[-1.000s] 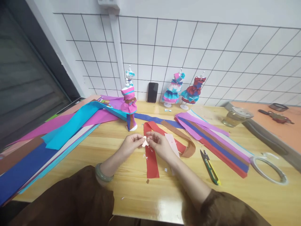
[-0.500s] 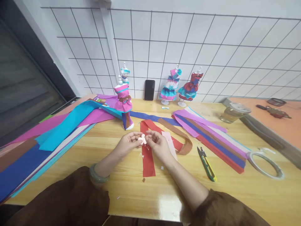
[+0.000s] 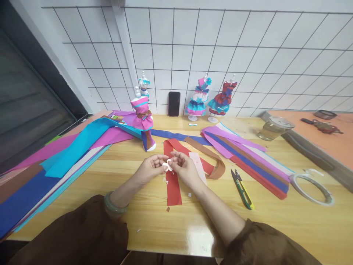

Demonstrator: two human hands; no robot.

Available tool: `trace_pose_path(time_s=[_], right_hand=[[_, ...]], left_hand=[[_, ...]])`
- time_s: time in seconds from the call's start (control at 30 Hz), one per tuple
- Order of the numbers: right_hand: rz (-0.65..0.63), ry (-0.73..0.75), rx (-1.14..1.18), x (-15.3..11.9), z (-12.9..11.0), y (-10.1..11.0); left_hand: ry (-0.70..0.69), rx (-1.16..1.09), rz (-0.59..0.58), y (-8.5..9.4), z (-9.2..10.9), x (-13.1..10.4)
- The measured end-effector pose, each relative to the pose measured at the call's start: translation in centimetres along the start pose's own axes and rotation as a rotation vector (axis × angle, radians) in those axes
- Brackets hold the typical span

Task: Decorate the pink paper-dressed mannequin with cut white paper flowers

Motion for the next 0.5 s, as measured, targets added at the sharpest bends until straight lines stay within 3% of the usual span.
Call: trace_pose_path(time_s=[0.27,0.5], right_hand=[[0.040,-0.010,0.094,0.19,0.41,0.59],[0.059,0.032,0.001,0.06,0.53,0.48]], left_hand=[[0.050,-0.084,0.024,0.08,0.34,0.09],[0.038,-0.043,0.008,-0.02,0.11,0.04]])
Point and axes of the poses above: each hand's wrist, its own x-axis towards the middle knuckle, its own y-axis out of the back of the hand, z = x × y, the point moved 3 cm from there along x, towards the middle knuckle, and after that the axes turned 5 degrees about -z, right-handed, at the moved point
